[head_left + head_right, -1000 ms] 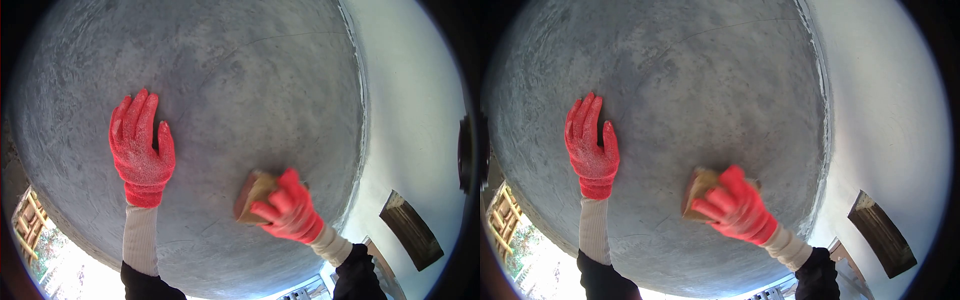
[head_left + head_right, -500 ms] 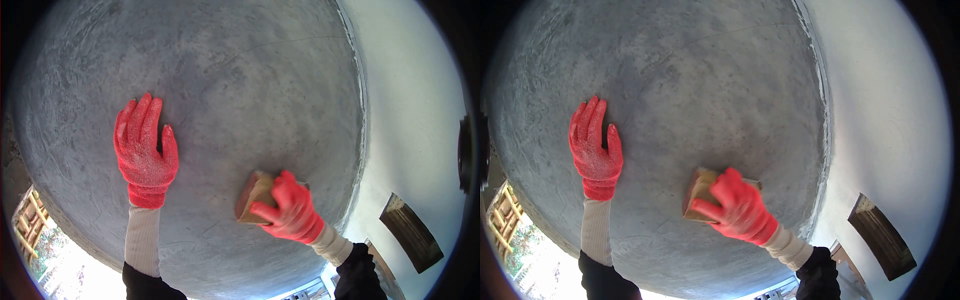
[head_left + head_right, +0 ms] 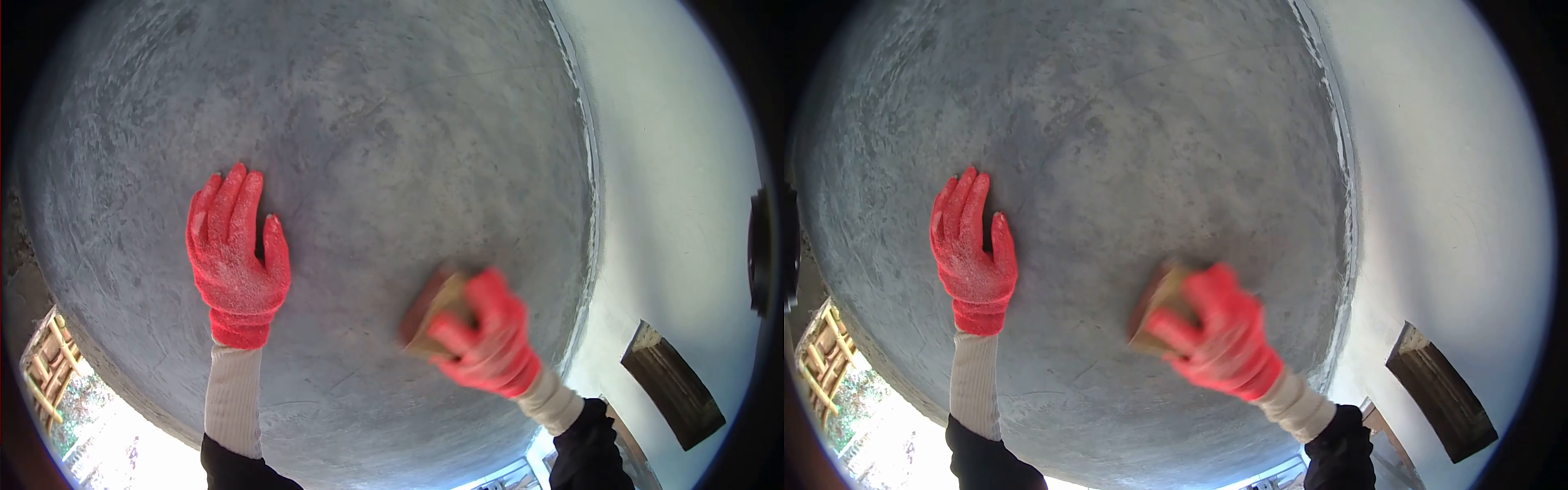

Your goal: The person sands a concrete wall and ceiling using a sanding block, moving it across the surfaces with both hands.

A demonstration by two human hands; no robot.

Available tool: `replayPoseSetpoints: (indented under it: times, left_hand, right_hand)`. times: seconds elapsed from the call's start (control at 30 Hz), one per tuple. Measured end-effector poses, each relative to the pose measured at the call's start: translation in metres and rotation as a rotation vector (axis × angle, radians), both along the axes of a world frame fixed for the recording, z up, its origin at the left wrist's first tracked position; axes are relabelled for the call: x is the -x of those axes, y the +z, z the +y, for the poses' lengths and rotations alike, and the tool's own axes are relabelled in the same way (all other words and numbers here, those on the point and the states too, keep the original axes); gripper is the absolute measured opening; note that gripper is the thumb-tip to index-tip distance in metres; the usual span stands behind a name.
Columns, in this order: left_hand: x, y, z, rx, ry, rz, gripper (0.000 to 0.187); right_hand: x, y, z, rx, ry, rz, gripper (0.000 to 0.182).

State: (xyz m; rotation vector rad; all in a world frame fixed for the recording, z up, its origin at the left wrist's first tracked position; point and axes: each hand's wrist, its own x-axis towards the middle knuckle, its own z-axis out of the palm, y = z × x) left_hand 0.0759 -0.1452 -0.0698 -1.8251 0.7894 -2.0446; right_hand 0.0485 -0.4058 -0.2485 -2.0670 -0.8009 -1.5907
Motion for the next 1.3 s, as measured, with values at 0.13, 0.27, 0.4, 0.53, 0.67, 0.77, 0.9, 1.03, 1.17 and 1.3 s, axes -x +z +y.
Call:
replayPoseSetpoints:
  times: [0.13, 0.27, 0.4, 0.53, 0.67, 0.77, 0.9, 1.03, 1.17, 1.3]
  left_hand:
    - [-0.002, 0.0, 0.001, 0.008, -0.002, -0.002, 0.045]
    - [-0.001, 0.0, -0.001, 0.018, 0.012, 0.0, 0.045]
    - [-0.004, -0.001, -0.001, 0.014, 0.011, -0.011, 0.045]
    - [0.002, -0.001, -0.002, 0.023, 0.006, 0.023, 0.045]
    - [0.0, 0.0, -0.001, 0.034, 0.002, 0.015, 0.045]
    - [-0.001, -0.001, -0.001, 0.041, -0.009, -0.002, 0.045]
    - [-0.004, 0.001, 0.0, 0.026, -0.027, -0.015, 0.044]
    - [-0.002, 0.001, -0.001, 0.026, -0.073, -0.031, 0.042]
    - [-0.004, 0.003, 0.0, 0.045, -0.084, -0.053, 0.042]
    - [-0.004, 0.001, -0.003, 0.06, -0.133, -0.025, 0.041]
  right_hand:
    - [-0.026, 0.023, -0.057, -0.333, -0.327, -0.217, 0.094]
    - [-0.023, 0.018, -0.036, -0.399, -0.377, -0.189, 0.097]
    - [-0.007, -0.047, 0.042, 0.124, -0.017, -0.127, 0.062]
    - [0.007, -0.014, 0.016, 0.204, -0.005, 0.136, 0.061]
    - [-0.032, 0.027, -0.051, -0.455, -0.298, -0.158, 0.099]
    - [-0.04, 0.028, -0.051, -0.517, -0.463, -0.145, 0.109]
    - [-0.009, -0.031, 0.023, -0.105, -0.121, -0.127, 0.08]
    - [-0.009, -0.03, 0.013, 0.033, -0.023, -0.101, 0.079]
    - [-0.036, 0.009, -0.052, -0.449, -0.296, -0.122, 0.103]
    - [-0.038, 0.009, -0.045, -0.504, -0.436, -0.103, 0.101]
